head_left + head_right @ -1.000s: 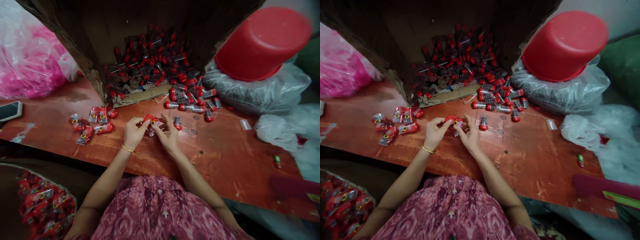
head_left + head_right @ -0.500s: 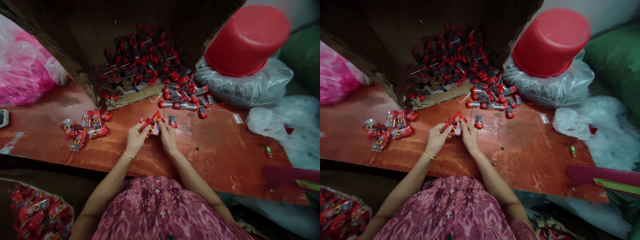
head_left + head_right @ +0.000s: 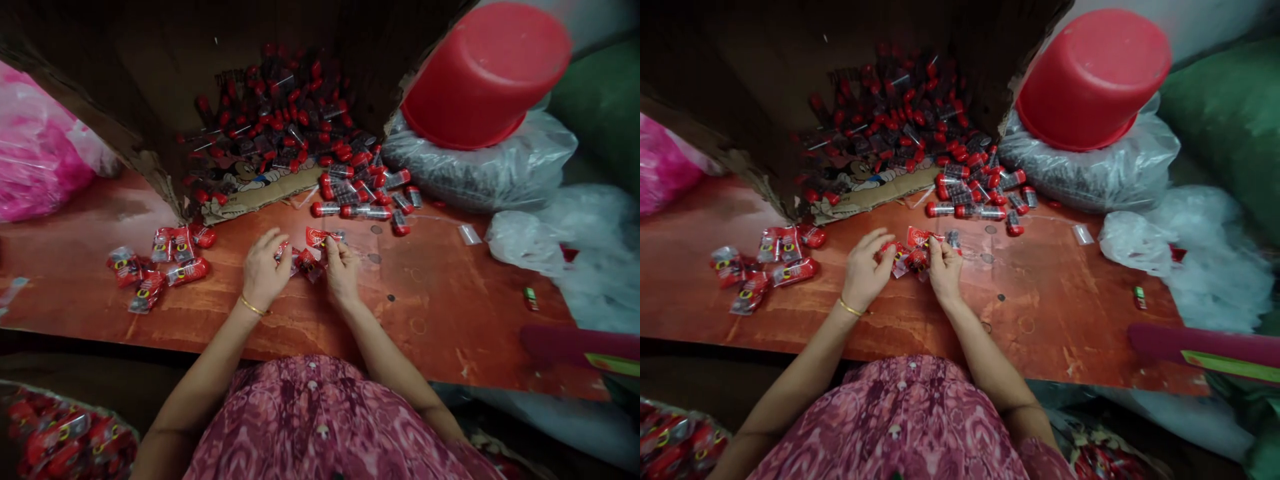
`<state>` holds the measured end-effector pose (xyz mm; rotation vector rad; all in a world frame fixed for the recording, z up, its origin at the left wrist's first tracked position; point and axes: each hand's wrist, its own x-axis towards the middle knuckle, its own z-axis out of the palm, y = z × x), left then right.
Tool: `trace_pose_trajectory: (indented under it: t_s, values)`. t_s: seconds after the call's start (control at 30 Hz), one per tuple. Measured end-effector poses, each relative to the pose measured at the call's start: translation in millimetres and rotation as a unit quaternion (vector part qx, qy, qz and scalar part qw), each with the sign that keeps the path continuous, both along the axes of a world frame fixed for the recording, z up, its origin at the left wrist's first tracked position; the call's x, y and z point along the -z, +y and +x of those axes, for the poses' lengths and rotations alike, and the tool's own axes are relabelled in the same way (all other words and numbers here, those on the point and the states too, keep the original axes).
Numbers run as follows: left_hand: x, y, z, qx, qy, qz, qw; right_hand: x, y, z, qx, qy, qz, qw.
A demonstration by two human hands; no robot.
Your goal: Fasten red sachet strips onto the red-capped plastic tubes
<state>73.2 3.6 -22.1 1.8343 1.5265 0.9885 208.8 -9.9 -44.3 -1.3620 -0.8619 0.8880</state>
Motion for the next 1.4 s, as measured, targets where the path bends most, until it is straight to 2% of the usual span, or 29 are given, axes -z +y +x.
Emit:
trace_pose_trajectory:
  t_s: [0.07, 0.13, 0.23, 0.33, 0.43, 0.5, 0.57, 0.63, 0.7, 0.77, 0.83, 0.87, 0.97, 1.03, 1.1, 1.13, 1.23, 1.27, 1.33, 1.4]
  values:
    - [3.0, -8.3, 4.2, 0.029, -0.135, -0.084, 0.987, -1.6, -0.8, -4.5, -0.011, 0.044, -0.006, 0.999]
    - [5.2, -15.8, 11.1, 0.036, -0.262, -0.161, 0.951, -2.9, -2.7, -10.9, -0.036, 0.083, -0.013, 0.996]
    - [4.1, -22.2, 22.1, -0.040, -0.388, -0.184, 0.902, -3.0, -7.6, -21.9, -0.066, 0.090, -0.025, 0.993]
    - [-1.6, -22.9, 27.6, -0.102, -0.454, -0.211, 0.860, -1.3, -13.7, -28.1, -0.073, 0.068, -0.028, 0.995]
    - [-7.1, -20.5, 25.6, -0.117, -0.483, -0.256, 0.829, -2.7, -16.1, -16.9, -0.107, -0.020, -0.003, 0.994]
    - [-9.1, -18.2, 21.4, -0.125, -0.486, -0.275, 0.820, -7.5, -11.6, 5.3, -0.144, -0.162, 0.039, 0.975]
    - [-10.4, -15.9, 16.4, -0.126, -0.481, -0.289, 0.818, -14.2, -0.3, 36.6, -0.178, -0.349, 0.082, 0.916]
    - [-11.4, -14.4, 12.1, -0.116, -0.475, -0.300, 0.819, -19.5, 15.7, 69.5, -0.226, -0.506, 0.084, 0.828]
    - [-12.2, -14.0, 9.6, -0.102, -0.469, -0.307, 0.821, -21.5, 31.1, 95.6, -0.285, -0.606, 0.067, 0.740]
    - [-12.5, -14.9, 8.6, -0.093, -0.464, -0.316, 0.822, -20.6, 40.5, 111.0, -0.338, -0.663, 0.054, 0.666]
    - [-11.8, -16.4, 8.2, -0.093, -0.460, -0.328, 0.820, -18.0, 42.0, 117.0, -0.367, -0.688, 0.052, 0.624]
    - [-11.1, -17.1, 8.0, -0.095, -0.458, -0.332, 0.819, -16.2, 40.2, 117.8, -0.371, -0.693, 0.053, 0.616]
    - [-8.6, -18.9, 7.0, -0.100, -0.461, -0.332, 0.817, -8.1, 28.6, 118.2, -0.341, -0.700, 0.047, 0.626]
    - [-7.8, -19.7, 6.6, -0.100, -0.469, -0.333, 0.812, -0.7, 18.2, 119.3, -0.300, -0.696, 0.036, 0.651]
    - [-8.5, -20.6, 6.8, -0.104, -0.482, -0.342, 0.800, 5.5, 5.5, 120.0, -0.259, -0.664, 0.020, 0.701]
    - [-9.3, -21.2, 7.1, -0.107, -0.486, -0.348, 0.794, 7.1, -2.1, 119.4, -0.241, -0.630, 0.010, 0.738]
    - [-12.7, -23.1, 8.8, -0.117, -0.490, -0.360, 0.785, 2.1, -29.7, 110.2, -0.218, -0.456, -0.017, 0.863]
    - [-13.9, -23.9, 9.7, -0.117, -0.487, -0.361, 0.787, -2.3, -39.4, 104.3, -0.226, -0.384, -0.024, 0.895]
    - [-15.7, -25.5, 11.8, -0.110, -0.483, -0.358, 0.791, -12.7, -56.6, 89.8, -0.255, -0.255, -0.037, 0.932]
    - [-16.9, -27.2, 14.4, -0.099, -0.481, -0.354, 0.796, -21.4, -68.1, 74.9, -0.269, -0.165, -0.058, 0.947]
